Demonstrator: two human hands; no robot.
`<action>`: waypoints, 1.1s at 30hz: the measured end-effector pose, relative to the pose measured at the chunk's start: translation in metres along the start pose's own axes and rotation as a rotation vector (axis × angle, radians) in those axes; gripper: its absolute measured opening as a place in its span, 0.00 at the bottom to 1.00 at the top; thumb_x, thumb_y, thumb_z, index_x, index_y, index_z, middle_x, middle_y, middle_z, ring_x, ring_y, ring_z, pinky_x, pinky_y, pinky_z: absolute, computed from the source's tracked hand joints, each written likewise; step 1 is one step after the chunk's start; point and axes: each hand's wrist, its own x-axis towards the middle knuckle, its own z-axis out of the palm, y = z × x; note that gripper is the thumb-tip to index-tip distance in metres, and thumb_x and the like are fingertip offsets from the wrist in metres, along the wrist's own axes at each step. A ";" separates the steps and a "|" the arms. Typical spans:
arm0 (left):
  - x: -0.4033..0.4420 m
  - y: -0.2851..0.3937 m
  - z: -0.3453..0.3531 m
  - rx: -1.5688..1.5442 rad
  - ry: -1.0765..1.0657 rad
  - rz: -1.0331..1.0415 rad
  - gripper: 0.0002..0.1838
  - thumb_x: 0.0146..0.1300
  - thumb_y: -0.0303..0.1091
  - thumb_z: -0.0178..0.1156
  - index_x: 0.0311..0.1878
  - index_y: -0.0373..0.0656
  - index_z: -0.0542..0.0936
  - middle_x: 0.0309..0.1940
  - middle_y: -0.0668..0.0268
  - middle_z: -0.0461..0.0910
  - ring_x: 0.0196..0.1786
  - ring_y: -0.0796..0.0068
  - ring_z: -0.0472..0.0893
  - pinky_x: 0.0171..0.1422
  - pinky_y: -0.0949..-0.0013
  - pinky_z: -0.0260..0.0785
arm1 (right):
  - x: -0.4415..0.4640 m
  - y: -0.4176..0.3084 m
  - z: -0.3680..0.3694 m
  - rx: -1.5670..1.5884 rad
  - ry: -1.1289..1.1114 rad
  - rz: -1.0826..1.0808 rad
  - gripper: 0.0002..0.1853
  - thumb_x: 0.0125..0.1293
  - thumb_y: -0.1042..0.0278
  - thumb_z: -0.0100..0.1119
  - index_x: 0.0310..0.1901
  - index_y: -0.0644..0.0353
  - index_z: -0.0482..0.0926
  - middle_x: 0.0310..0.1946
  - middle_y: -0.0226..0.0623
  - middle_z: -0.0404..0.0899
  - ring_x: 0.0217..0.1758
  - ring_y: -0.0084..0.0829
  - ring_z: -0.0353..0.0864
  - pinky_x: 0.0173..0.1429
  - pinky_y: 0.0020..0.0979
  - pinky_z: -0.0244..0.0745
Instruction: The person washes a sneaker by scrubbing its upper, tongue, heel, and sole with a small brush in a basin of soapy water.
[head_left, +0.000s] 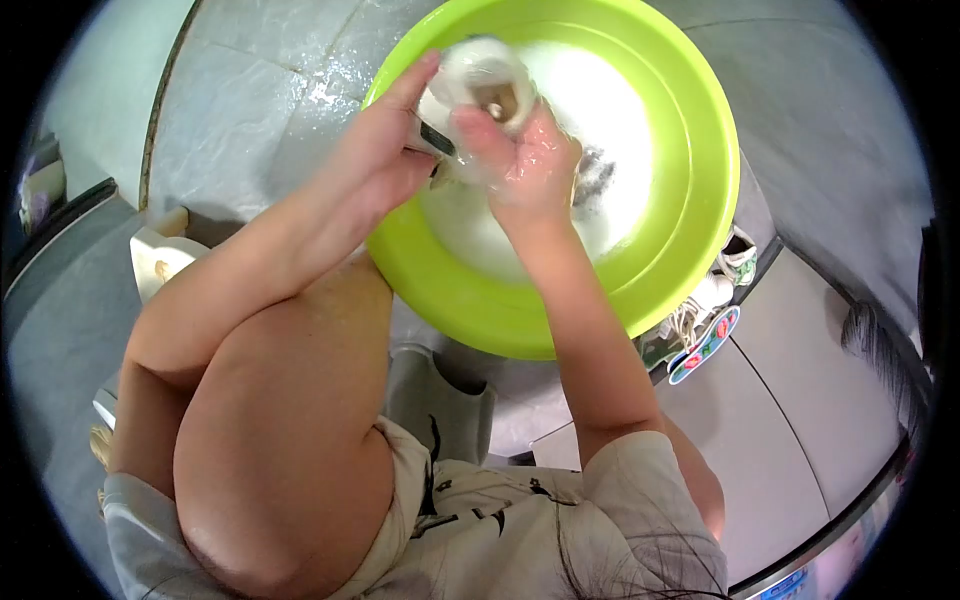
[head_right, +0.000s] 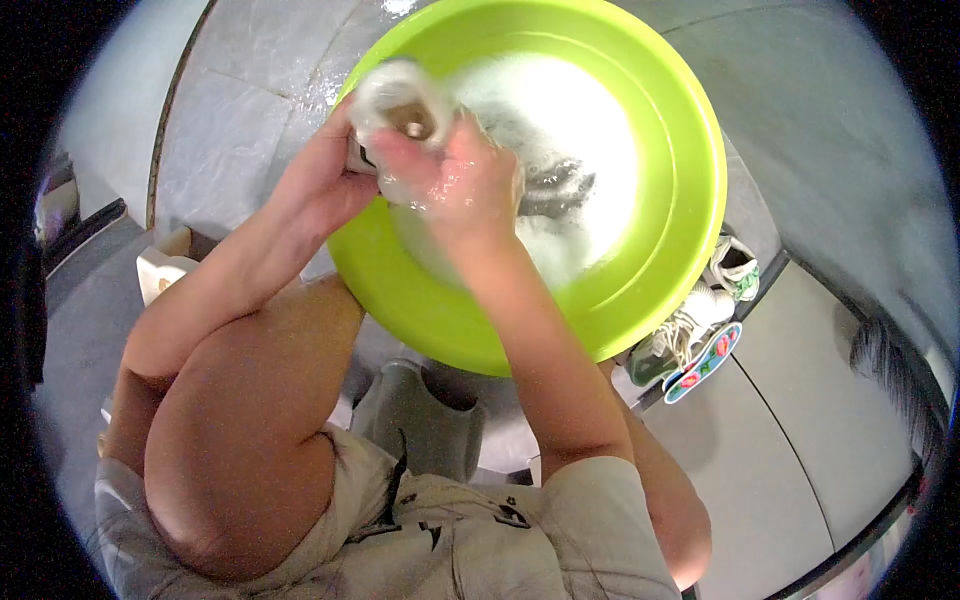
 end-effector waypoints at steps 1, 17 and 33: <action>0.005 0.002 -0.006 -0.014 0.016 -0.001 0.25 0.75 0.51 0.47 0.65 0.44 0.71 0.63 0.62 0.75 0.65 0.66 0.73 0.72 0.57 0.62 | -0.002 0.020 0.005 0.045 0.026 -0.026 0.23 0.61 0.48 0.68 0.48 0.59 0.82 0.36 0.46 0.86 0.40 0.46 0.87 0.44 0.39 0.79; 0.010 0.003 -0.006 -0.004 0.086 0.065 0.24 0.75 0.50 0.50 0.63 0.42 0.71 0.60 0.62 0.76 0.61 0.65 0.75 0.69 0.59 0.64 | 0.015 0.012 0.020 -0.124 -0.093 -0.081 0.27 0.60 0.45 0.69 0.47 0.64 0.82 0.34 0.43 0.86 0.38 0.37 0.87 0.43 0.34 0.79; 0.010 0.010 -0.010 0.003 0.144 0.122 0.24 0.77 0.50 0.45 0.63 0.42 0.72 0.62 0.62 0.75 0.66 0.66 0.72 0.74 0.62 0.61 | 0.010 0.041 0.042 0.266 0.109 -0.092 0.28 0.59 0.40 0.67 0.45 0.61 0.83 0.30 0.46 0.84 0.34 0.46 0.85 0.40 0.42 0.78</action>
